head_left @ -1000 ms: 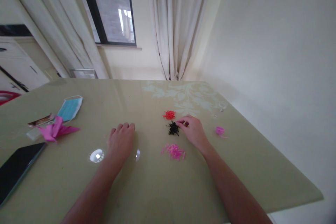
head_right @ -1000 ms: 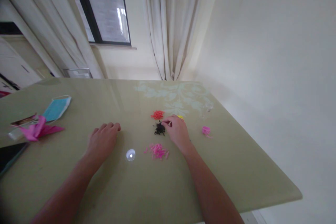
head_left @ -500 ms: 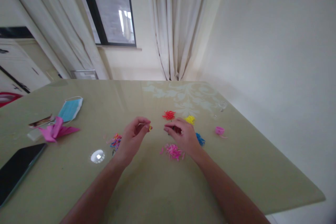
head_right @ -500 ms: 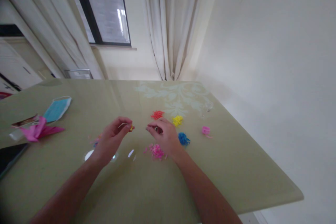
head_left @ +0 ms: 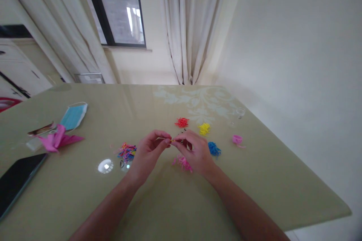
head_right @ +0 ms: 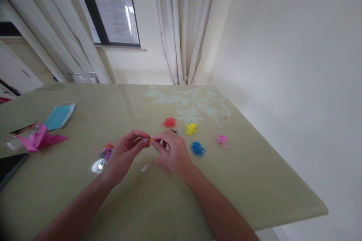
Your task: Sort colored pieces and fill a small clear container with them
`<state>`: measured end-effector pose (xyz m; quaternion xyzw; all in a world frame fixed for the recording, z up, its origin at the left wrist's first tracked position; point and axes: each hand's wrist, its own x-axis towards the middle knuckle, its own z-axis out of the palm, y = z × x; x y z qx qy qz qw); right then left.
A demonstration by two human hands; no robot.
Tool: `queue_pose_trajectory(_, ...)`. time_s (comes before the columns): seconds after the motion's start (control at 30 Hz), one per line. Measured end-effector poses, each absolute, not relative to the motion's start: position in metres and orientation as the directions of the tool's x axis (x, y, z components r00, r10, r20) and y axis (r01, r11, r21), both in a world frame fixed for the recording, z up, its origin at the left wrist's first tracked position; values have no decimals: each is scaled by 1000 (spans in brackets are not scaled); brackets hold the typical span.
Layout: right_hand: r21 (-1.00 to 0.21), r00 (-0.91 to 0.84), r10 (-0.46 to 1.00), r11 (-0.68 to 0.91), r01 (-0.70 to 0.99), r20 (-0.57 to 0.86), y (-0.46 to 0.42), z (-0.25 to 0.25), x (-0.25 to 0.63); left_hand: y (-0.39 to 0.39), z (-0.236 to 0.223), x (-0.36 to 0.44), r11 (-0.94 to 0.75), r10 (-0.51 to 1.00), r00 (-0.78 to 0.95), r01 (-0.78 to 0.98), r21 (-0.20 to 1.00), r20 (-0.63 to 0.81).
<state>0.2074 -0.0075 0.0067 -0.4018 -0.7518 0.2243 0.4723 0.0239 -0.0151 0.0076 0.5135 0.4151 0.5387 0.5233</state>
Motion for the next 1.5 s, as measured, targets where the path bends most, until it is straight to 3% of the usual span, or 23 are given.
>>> queue_pose_trajectory(0.13, -778, -200, 846, 534, 333, 495, -6, 13, 209, -14, 3, 23, -104, 990, 74, -164, 981, 117)
queue_pose_trajectory(0.43, -950, -259, 931, 294, 109, 258, -5, 11, 214, -16, 4, 24, -48, 995, 76, -269, 962, 71)
queue_pose_trajectory(0.6, -973, -309, 927, 230, 26, 212, -3, 7, 216, -18, 9, 24, -20, 995, 84, -325, 946, 50)
queue_pose_trajectory(0.8, -977, -329, 926, 209, 44, 184, -3, 5, 217, -20, 11, 26, -19, 996, 79, -333, 943, 48)
queue_pose_trajectory(0.9, -972, -329, 926, 221, 79, 184, -2, 6, 216, -16, 10, 23, -54, 994, 76, -246, 968, 75)
queue_pose_trajectory(1.0, -952, -278, 935, 269, 147, 221, 2, 9, 220, -8, 7, 11, -145, 988, 71, 116, 983, 137)
queue_pose_trajectory(1.07, -923, -188, 944, 312, 227, 273, 9, 12, 229, -4, 6, -1, -200, 976, 39, 535, 821, 212)
queue_pose_trajectory(1.13, -887, -69, 941, 336, 317, 332, 17, 14, 244, -1, 5, -12, -147, 966, 22, 864, 481, 256)
queue_pose_trajectory(1.2, -850, 50, 924, 325, 415, 378, 28, 14, 264, -1, 3, -18, -67, 979, 31, 982, 178, 199)
queue_pose_trajectory(1.23, -822, 93, 912, 310, 478, 399, 33, 13, 274, -2, 3, -20, -51, 989, 39, 995, 85, 144)
queue_pose_trajectory(1.33, -706, 129, 900, 231, 669, 417, 45, 5, 300, -3, 1, -20, -60, 998, 60, 998, -8, 3)
queue_pose_trajectory(1.5, -579, 119, 939, 96, 810, 322, 55, -14, 314, 1, -2, -19, -82, 996, 82, 996, 18, -31)
